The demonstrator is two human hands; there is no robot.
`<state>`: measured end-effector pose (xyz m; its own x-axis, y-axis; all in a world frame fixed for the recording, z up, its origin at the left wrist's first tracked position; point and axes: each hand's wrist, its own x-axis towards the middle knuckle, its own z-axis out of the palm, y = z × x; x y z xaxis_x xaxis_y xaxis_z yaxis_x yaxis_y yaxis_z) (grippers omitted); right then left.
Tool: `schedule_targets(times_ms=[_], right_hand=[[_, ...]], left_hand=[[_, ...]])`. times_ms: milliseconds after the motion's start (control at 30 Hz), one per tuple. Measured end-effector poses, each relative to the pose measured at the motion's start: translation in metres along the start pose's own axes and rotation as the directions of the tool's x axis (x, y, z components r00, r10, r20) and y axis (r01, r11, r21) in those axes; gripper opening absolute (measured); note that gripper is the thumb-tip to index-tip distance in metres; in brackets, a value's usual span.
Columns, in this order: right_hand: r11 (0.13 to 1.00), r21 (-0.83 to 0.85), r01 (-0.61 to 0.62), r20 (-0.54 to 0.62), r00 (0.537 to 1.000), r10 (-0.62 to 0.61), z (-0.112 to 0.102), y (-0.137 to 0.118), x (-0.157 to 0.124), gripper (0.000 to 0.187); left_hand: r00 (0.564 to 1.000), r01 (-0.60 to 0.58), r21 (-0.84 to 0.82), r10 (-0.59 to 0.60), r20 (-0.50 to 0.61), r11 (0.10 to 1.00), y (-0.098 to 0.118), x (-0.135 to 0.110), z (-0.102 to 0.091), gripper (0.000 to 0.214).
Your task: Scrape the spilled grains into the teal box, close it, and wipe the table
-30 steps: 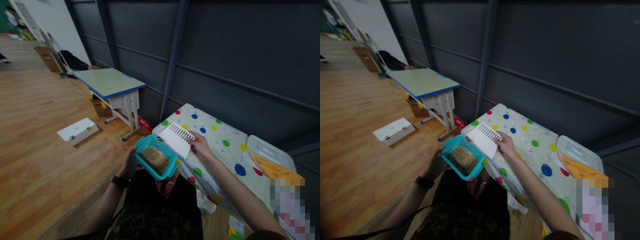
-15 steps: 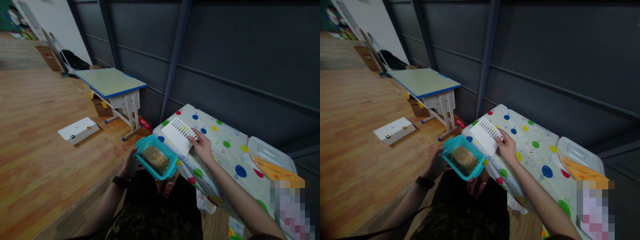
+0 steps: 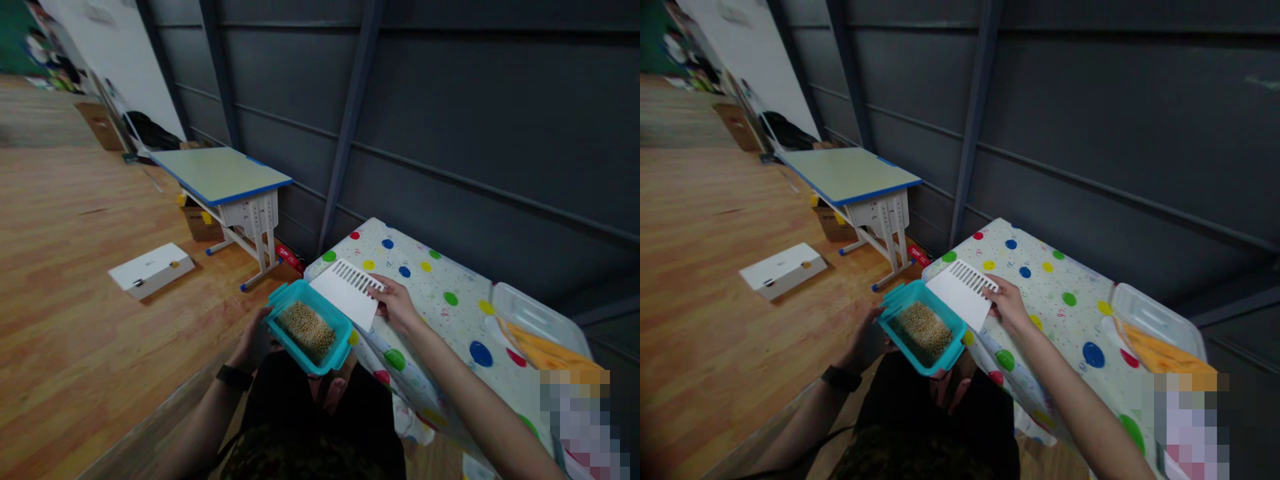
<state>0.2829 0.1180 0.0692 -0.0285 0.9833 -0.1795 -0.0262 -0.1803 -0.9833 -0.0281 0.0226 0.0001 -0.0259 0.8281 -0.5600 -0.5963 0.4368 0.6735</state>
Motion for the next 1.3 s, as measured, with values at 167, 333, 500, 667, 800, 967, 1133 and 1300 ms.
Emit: schedule_targets(times_ms=[167, 333, 500, 667, 800, 967, 1133, 1300], right_hand=[[0.996, -0.028, 0.084, 0.044, 0.996, -0.083, 0.003, -0.001, -0.025, 0.061], [0.998, -0.042, 0.046, 0.085, 0.996, -0.042, 0.001, -0.011, -0.049, 0.063], [0.996, 0.038, 0.083, -0.149, 0.986, -0.076, -0.034, -0.014, -0.072, 0.067], [0.983, 0.137, 0.123, -0.343, 0.937, -0.069, -0.079, 0.003, -0.09, 0.064], [0.961, 0.209, 0.182, -0.486, 0.872, -0.059, -0.096, 0.02, -0.096, 0.057], [0.942, 0.228, 0.247, -0.545, 0.834, -0.087, -0.096, 0.034, -0.102, 0.055], [0.943, 0.15, 0.296, -0.643, 0.754, -0.134, -0.101, 0.042, -0.111, 0.066], [0.963, 0.04, 0.265, -0.679, 0.714, -0.169, -0.104, 0.052, -0.115, 0.076]], left_hand=[[0.999, 0.03, -0.004, -0.029, 0.014, 1.0, 0.002, -0.003, 0.003, 0.038], [1.0, 0.004, -0.063, -0.003, 0.026, 0.998, -0.002, -0.008, -0.003, 0.03], [0.999, -0.016, -0.062, 0.018, 0.026, 0.998, 0.008, -0.034, -0.026, 0.032], [0.99, -0.134, -0.031, 0.135, 0.033, 0.99, 0.048, -0.073, -0.029, 0.046], [0.969, -0.237, -0.033, 0.239, 0.056, 0.971, 0.076, -0.093, -0.007, 0.043], [0.961, -0.269, -0.013, 0.269, 0.064, 0.963, 0.078, -0.087, 0.036, 0.031], [0.96, -0.19, -0.077, 0.202, 0.192, 0.979, 0.063, -0.065, 0.08, 0.028], [0.935, -0.153, -0.067, 0.166, 0.314, 0.986, 0.059, -0.045, 0.117, 0.039]])
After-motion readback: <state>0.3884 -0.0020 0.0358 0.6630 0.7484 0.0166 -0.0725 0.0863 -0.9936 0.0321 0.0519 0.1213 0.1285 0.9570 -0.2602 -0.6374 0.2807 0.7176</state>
